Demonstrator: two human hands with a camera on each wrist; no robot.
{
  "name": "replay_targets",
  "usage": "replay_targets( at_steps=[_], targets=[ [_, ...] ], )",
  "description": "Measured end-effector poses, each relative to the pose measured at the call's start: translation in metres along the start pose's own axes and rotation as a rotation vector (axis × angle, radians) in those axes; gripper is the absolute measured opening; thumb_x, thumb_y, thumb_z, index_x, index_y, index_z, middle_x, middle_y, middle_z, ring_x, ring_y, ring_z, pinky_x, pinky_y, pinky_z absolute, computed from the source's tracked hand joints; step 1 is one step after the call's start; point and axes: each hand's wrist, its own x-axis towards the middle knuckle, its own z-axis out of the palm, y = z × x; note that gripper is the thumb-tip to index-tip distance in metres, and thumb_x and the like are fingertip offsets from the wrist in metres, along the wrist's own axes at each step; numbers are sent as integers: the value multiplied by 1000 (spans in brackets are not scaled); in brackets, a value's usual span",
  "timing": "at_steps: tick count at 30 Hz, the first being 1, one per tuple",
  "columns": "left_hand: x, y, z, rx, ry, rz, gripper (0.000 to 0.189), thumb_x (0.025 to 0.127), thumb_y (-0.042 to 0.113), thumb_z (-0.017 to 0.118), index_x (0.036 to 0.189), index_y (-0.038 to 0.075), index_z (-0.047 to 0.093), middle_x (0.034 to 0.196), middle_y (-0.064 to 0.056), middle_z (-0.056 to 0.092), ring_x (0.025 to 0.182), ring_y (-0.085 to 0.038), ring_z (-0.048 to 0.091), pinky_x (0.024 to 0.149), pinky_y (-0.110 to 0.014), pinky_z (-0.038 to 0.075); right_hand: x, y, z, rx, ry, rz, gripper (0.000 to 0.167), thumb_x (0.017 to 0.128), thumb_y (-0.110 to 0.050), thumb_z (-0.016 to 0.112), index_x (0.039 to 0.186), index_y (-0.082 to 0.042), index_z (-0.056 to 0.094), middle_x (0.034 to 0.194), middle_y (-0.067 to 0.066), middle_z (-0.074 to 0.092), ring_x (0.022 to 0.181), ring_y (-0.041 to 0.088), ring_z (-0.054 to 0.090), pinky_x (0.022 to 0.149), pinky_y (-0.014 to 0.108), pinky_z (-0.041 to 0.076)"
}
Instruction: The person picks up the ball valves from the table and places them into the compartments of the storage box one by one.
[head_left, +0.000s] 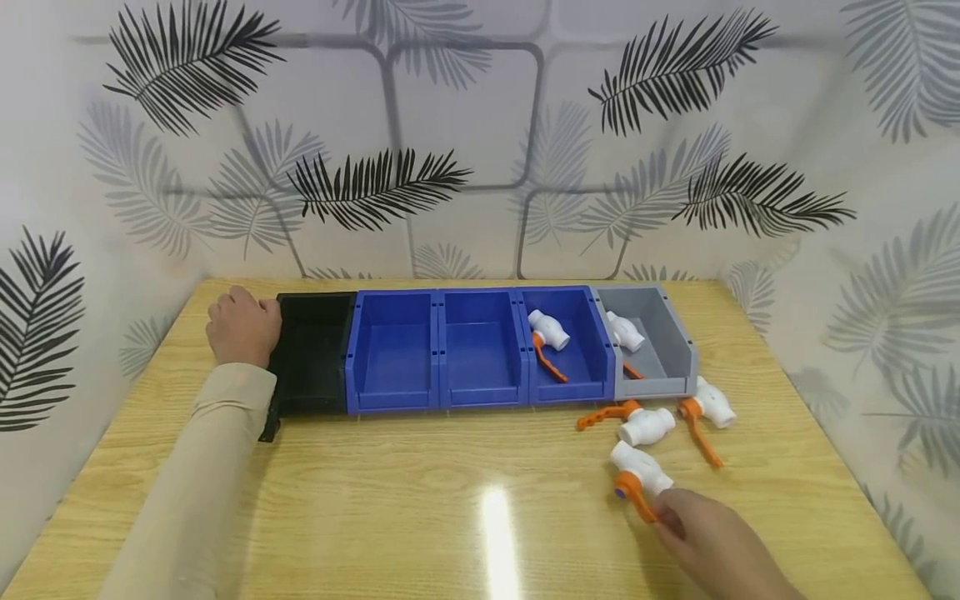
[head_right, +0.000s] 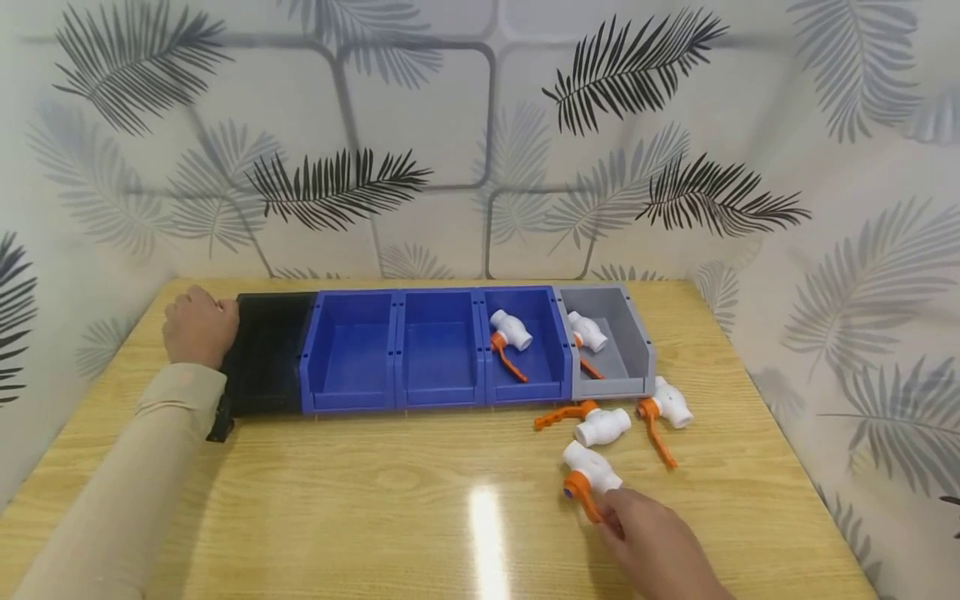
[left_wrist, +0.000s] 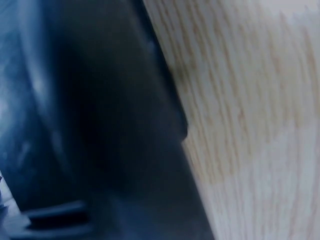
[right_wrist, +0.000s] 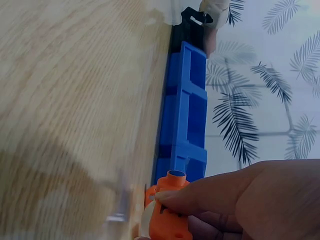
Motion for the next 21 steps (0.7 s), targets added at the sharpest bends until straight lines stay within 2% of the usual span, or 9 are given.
replay_targets(
  at_steps=[8, 15, 21],
  targets=[
    [-1, -1, 1, -7, 7, 4, 36, 90, 22, 32, 86, -11, 45, 85, -32, 48, 79, -48, 44, 65, -59, 38, 7, -16, -4, 32, 83, -74, 14, 77, -10, 70, 80, -19, 60, 64, -16, 45, 57, 0, 40, 53, 22, 38],
    [-2, 1, 0, -20, 11, 5, 34, 89, 20, 32, 84, -11, 45, 84, -31, 47, 78, -48, 44, 64, -59, 38, 15, -23, -3, 42, 216, -200, 19, 73, -6, 73, 79, -19, 61, 65, -18, 44, 58, -3, 40, 52, 20, 39],
    [-2, 1, -2, -18, 17, 5, 34, 89, 20, 33, 85, -12, 46, 84, -31, 48, 79, -48, 45, 65, -59, 38, 26, -29, -5, 72, 249, -249, 19, 76, -6, 72, 76, -20, 59, 63, -19, 43, 56, -3, 39, 51, 20, 37]
  ],
)
